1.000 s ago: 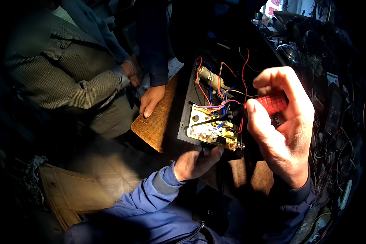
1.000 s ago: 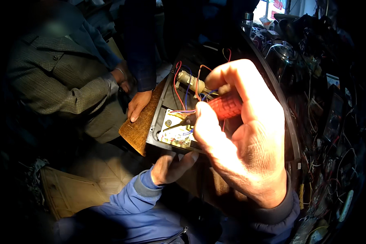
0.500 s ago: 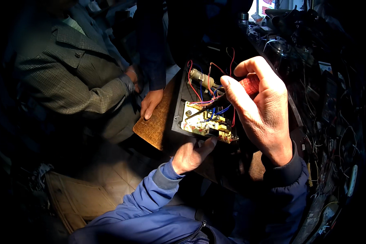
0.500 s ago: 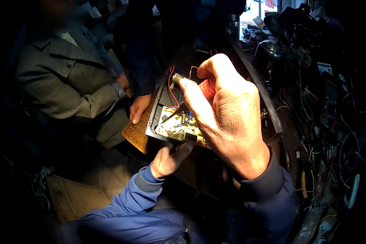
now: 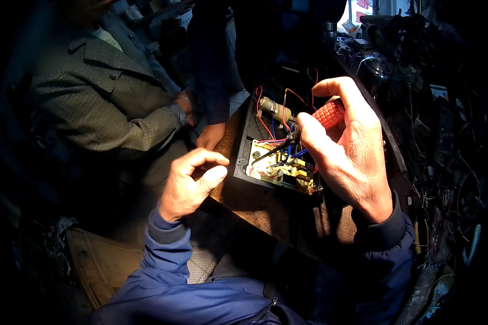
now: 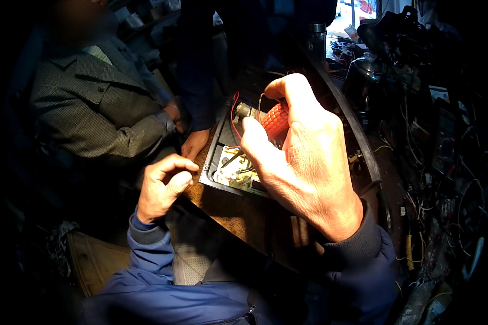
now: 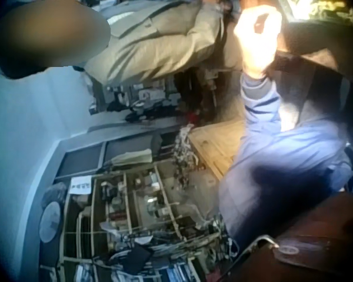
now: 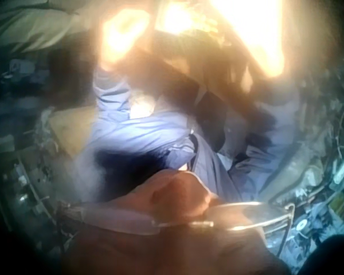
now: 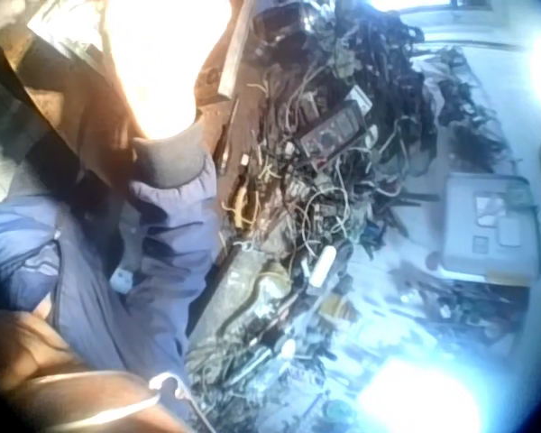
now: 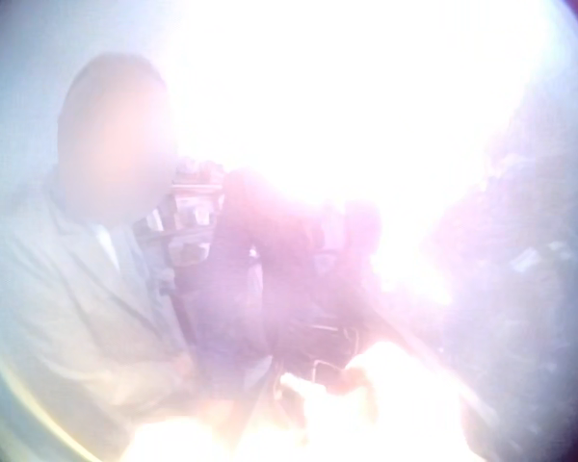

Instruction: The person disassembles a portable electric stove, removes the control panel and circuit board, and uses a screwdriver to adjust internal components. The person then reassembles the stove and continues to manipulate the circuit board.

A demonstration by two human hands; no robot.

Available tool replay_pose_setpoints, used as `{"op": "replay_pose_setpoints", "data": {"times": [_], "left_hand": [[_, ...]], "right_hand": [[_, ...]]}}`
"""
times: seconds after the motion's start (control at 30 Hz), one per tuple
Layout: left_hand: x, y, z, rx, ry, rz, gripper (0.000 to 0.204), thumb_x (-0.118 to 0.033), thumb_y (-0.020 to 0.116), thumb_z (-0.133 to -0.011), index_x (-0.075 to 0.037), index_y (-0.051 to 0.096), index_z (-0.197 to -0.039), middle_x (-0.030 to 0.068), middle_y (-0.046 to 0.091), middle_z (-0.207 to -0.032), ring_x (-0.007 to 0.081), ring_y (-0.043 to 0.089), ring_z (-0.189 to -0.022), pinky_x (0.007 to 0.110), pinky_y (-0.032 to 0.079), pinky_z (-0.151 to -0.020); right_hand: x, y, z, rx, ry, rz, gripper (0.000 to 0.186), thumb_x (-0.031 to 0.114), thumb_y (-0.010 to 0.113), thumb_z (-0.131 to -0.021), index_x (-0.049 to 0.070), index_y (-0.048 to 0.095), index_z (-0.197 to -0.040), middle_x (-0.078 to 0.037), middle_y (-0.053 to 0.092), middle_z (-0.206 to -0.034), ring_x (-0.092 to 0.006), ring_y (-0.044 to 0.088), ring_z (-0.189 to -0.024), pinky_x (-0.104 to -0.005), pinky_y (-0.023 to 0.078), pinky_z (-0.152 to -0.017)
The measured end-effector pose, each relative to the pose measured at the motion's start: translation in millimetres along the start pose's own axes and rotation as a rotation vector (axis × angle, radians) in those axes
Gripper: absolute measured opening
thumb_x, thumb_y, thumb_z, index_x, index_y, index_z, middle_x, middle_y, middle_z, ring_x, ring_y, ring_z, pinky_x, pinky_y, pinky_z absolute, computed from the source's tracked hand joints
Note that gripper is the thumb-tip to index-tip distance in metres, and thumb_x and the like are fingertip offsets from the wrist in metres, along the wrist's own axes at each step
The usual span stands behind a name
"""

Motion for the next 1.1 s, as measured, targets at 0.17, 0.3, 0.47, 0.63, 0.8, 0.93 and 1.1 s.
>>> {"op": "replay_pose_setpoints", "data": {"times": [0.17, 0.3, 0.47, 0.63, 0.8, 0.93, 1.1], "left_hand": [[-49.1, 9.1, -43.4, 0.251, 0.172, -0.317, 0.014, -0.005, 0.076, -0.087, -0.002, 0.076, -0.101, 0.0011, 0.063, -0.086, 0.0062, 0.055, -0.073, 0.023, 0.044, -0.063], [-56.5, 19.5, -65.6, 0.451, 0.102, -0.499, 0.02, -0.008, 0.079, -0.082, -0.004, 0.076, -0.101, 0.0034, 0.057, -0.096, 0.0087, 0.057, -0.079, 0.022, 0.048, -0.066], [-56.7, 26.0, -64.9, 0.464, 0.182, -0.538, 0.021, -0.009, 0.078, -0.08, -0.003, 0.073, -0.1, 0.0101, 0.052, -0.119, 0.0094, 0.057, -0.08, 0.023, 0.049, -0.069], [-54.1, 29.8, -65.4, 0.539, 0.039, -0.483, 0.018, -0.007, 0.075, -0.08, -0.002, 0.072, -0.098, 0.0105, 0.052, -0.12, 0.0084, 0.056, -0.08, 0.023, 0.049, -0.069], [-55.5, 34.9, -71.1, 0.547, 0.077, -0.538, 0.018, -0.013, 0.077, -0.078, -0.002, 0.072, -0.092, 0.0103, 0.057, -0.109, 0.0141, 0.061, -0.077, 0.028, 0.051, -0.067], [-62.2, 40.3, -75.4, 0.588, 0.16, -0.628, 0.017, -0.014, 0.077, -0.076, -0.002, 0.074, -0.089, 0.0116, 0.062, -0.097, 0.0207, 0.064, -0.079, 0.033, 0.052, -0.068], [-64.9, 42.5, -77.2, 0.647, 0.144, -0.635, 0.02, -0.014, 0.076, -0.075, -0.001, 0.076, -0.089, 0.0133, 0.067, -0.091, 0.024, 0.065, -0.08, 0.034, 0.053, -0.069]], "right_hand": [[-7.6, -0.8, -1.7, 0.028, -0.022, -0.013, 0.028, 0.01, 0.074, -0.087, -0.003, 0.06, -0.107, -0.001, 0.056, -0.079, -0.0065, 0.051, -0.065, -0.0224, 0.047, -0.063], [0.8, -3.4, -0.2, -0.031, -0.092, 0.008, 0.024, 0.01, 0.077, -0.088, -0.003, 0.061, -0.1, -0.002, 0.059, -0.08, -0.0071, 0.056, -0.068, -0.0229, 0.049, -0.063], [-10.4, -0.9, -0.1, 0.022, -0.003, 0.016, 0.022, 0.007, 0.074, -0.087, -0.002, 0.061, -0.103, -0.003, 0.06, -0.084, -0.0067, 0.058, -0.071, -0.023, 0.048, -0.063], [-7.3, 2.1, 0.5, 0.048, 0.055, 0.034, 0.031, 0.006, 0.073, -0.085, -0.002, 0.06, -0.112, -0.005, 0.06, -0.092, -0.0088, 0.059, -0.077, -0.0243, 0.05, -0.068], [-11.1, -1.3, 0.5, 0.026, -0.109, 0.045, 0.035, 0.011, 0.078, -0.085, -0.003, 0.06, -0.112, -0.006, 0.062, -0.086, -0.01, 0.059, -0.075, -0.0261, 0.051, -0.067], [-6.1, -4.5, 0.6, -0.029, -0.144, 0.039, 0.032, 0.015, 0.081, -0.085, -0.003, 0.062, -0.104, -0.007, 0.062, -0.08, -0.0103, 0.059, -0.07, -0.0262, 0.051, -0.064], [-12.5, -3.4, 2.1, 0.014, -0.137, -0.025, 0.028, 0.013, 0.079, -0.086, -0.003, 0.062, -0.101, -0.006, 0.062, -0.077, -0.0096, 0.061, -0.069, -0.0254, 0.052, -0.063]]}}
Point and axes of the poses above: each hand's wrist, its own z-axis away from the middle knuckle, its own y-axis out of the palm, x = y × z, the point moved 6 cm from there along -z, towards the middle knuckle
